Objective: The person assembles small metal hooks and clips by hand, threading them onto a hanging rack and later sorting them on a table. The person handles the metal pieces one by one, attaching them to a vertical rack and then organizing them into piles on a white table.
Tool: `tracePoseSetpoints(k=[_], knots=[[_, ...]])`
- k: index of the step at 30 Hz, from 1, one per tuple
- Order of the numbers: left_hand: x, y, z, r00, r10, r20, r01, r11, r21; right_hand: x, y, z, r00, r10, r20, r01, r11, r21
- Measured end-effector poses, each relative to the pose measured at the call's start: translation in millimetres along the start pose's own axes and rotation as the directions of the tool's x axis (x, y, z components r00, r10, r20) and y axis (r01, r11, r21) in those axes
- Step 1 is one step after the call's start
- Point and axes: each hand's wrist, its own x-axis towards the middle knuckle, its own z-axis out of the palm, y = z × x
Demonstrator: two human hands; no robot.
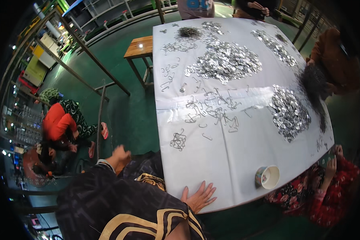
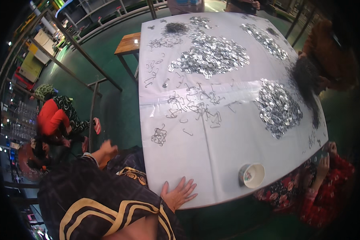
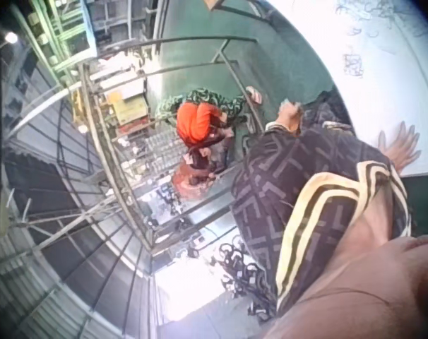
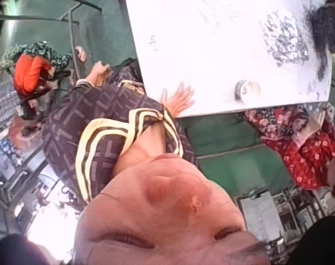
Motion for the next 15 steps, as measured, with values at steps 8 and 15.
tracePoseSetpoints(k=[8,15], knots=[[-27.7,31.4,-7.5,0.99,0.002,0.142,-0.006,1.0,0.03,-1.2,9.4,14.9,0.998,-0.047,-0.051,0.042,0.994,-0.104],[-0.4,78.4,-23.1,0.823,0.139,0.55,-0.382,0.853,0.356,-2.9,14.0,23.2,0.991,-0.093,-0.091,0.074,0.978,-0.197]])
